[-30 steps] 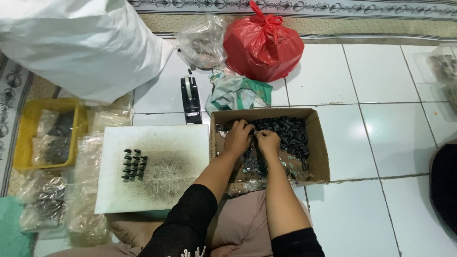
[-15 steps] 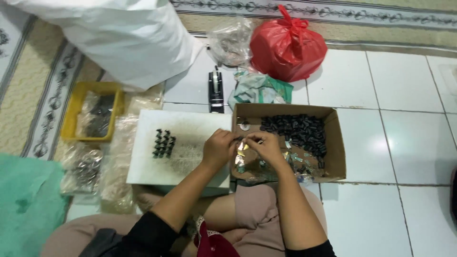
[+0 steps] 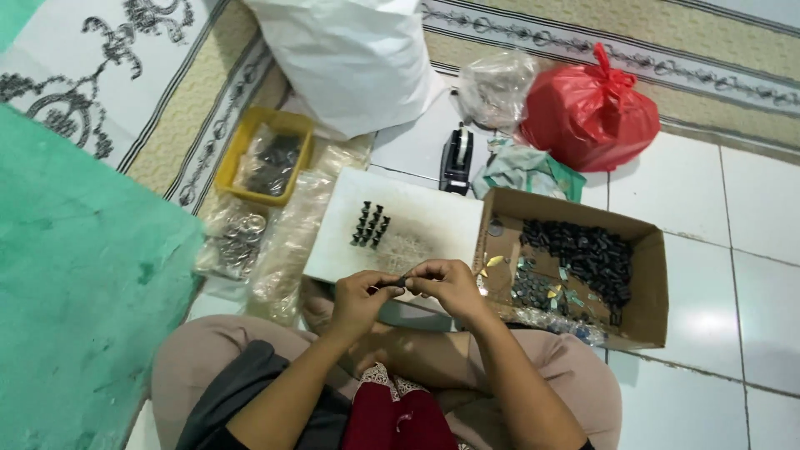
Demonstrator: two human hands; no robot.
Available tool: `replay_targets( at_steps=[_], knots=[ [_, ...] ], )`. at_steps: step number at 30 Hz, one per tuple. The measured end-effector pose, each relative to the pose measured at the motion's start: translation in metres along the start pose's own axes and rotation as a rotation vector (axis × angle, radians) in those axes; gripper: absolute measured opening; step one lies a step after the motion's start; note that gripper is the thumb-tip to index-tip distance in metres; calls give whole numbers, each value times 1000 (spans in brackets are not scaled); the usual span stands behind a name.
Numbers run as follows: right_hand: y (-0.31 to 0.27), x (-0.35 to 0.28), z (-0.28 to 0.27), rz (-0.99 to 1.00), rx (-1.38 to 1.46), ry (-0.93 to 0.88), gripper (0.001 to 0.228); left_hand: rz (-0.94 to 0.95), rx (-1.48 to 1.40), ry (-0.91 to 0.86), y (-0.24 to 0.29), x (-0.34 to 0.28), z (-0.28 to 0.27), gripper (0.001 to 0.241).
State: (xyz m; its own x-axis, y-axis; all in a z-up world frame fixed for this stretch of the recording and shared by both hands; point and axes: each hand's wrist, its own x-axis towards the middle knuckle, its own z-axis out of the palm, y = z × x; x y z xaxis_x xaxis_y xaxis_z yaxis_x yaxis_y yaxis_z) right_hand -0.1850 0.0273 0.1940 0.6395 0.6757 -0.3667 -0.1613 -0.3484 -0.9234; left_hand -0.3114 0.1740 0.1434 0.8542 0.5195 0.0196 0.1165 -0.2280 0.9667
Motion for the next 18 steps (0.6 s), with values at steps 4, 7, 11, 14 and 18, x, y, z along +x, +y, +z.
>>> replay_targets(
  at_steps=[4,7,11,14,18],
  knots=[
    [7,6,23,9,64,39,20,-279,-256,-99,-34,12,-12,22],
    [19,8,26,13,65,79,20,-370,-405,-128,-61,18,-6,28],
    [42,20,10,23,80,235,21,-383,-475,-141,-74,25,-4,29],
    [53,22,9,-33,46,286,21,-403,-482,-140,-83,27,4,31],
    [43,22,18,-135,-52,265,17,-388,-421,-158,-75,29,5,28]
  ],
)
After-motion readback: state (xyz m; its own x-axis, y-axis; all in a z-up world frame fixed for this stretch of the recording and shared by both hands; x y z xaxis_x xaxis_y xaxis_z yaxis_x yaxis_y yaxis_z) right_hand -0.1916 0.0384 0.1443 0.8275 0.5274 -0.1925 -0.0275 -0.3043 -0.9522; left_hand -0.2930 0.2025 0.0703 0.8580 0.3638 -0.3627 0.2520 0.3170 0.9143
